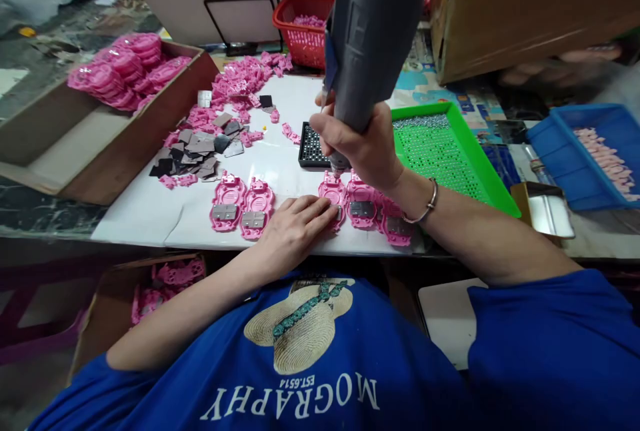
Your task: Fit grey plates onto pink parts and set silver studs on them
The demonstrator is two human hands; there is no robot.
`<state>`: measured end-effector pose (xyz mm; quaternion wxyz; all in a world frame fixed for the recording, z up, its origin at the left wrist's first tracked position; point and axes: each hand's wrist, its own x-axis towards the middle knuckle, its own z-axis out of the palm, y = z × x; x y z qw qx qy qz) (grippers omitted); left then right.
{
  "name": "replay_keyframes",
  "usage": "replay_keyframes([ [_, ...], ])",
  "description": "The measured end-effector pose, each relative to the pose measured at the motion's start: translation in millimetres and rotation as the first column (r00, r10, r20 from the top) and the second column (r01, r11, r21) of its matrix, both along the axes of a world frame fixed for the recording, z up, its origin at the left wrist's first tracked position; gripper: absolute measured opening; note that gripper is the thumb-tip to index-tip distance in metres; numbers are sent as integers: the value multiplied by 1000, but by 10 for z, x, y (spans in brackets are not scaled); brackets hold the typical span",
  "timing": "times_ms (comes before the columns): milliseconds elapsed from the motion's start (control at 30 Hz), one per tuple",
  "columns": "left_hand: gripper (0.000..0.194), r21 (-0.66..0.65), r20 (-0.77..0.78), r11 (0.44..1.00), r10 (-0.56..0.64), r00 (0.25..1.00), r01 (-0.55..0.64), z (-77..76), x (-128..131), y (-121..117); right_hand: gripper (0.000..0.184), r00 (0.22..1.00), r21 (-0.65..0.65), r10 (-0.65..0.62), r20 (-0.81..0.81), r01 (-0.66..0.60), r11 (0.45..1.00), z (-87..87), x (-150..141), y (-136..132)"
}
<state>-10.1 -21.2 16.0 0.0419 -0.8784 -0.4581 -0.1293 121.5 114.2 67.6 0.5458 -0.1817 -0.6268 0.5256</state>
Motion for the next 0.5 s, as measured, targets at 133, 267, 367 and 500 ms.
replay_keyframes([
  [133, 31, 111, 122, 994, -16, 992, 3, 25, -23, 32, 23, 993, 101, 2, -120, 10, 995, 206, 83, 10],
  [267, 31, 148, 186, 989, -51, 981, 24, 127, 136, 158, 21, 986, 64, -86, -142, 96, 993, 473, 236, -15],
  [367, 29, 75, 139, 992, -112, 984, 102, 138, 352, 315, 23, 996, 40, 48, -70, -45, 998, 581, 386, 48],
  [500, 32, 11, 94, 986, -167, 982, 167, 72, 552, 458, 34, 996, 28, 75, 44, -76, 997, 606, 529, 175],
])
